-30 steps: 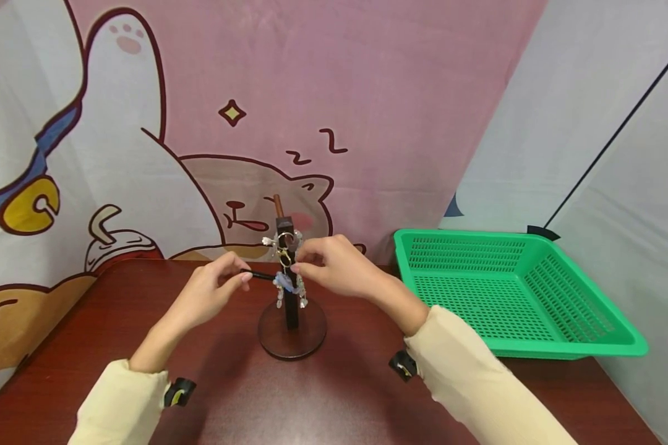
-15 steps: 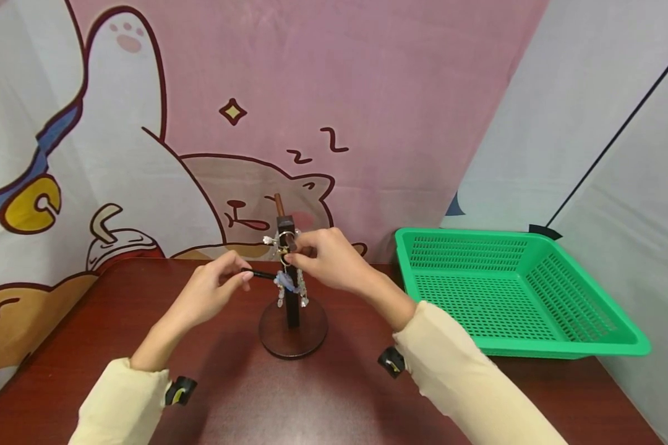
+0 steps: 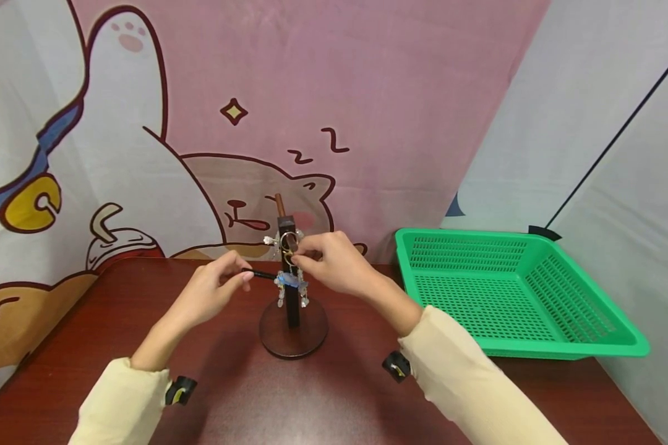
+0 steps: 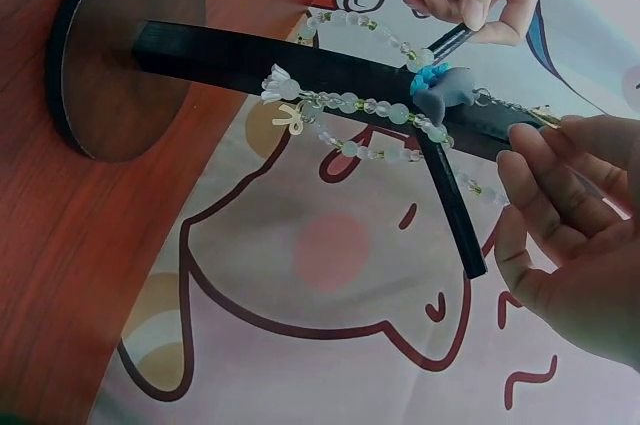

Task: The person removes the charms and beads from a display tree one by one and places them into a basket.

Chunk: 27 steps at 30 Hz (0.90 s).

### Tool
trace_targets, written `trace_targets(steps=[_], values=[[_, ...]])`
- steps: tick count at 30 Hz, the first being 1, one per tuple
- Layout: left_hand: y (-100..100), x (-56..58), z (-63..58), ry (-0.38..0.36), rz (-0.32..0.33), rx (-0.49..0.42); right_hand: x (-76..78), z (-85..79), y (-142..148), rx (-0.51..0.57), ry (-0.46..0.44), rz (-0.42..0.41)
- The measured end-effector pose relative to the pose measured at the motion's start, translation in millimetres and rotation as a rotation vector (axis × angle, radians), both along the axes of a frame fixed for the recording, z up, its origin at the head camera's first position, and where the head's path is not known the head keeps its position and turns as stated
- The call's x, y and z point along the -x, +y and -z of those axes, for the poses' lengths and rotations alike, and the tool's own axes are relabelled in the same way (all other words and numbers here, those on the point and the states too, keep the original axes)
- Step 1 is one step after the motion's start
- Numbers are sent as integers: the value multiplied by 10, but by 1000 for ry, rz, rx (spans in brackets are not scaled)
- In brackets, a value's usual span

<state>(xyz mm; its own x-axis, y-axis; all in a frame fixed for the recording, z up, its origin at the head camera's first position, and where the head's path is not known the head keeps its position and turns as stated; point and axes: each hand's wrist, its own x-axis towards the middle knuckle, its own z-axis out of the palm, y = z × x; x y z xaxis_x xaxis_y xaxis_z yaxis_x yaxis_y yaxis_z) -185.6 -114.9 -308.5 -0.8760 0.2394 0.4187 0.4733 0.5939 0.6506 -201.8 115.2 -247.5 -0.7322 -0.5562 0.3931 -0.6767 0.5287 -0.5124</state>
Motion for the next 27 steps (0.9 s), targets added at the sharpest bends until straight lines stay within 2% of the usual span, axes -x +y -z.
trace_targets(steps=[15, 27], values=[[-3, 0, -2, -6, 6, -19, -71, -13, 97, 42, 8, -52], [-15, 3, 4, 5, 11, -17, -120, -7, 137, 103, -24, -96]])
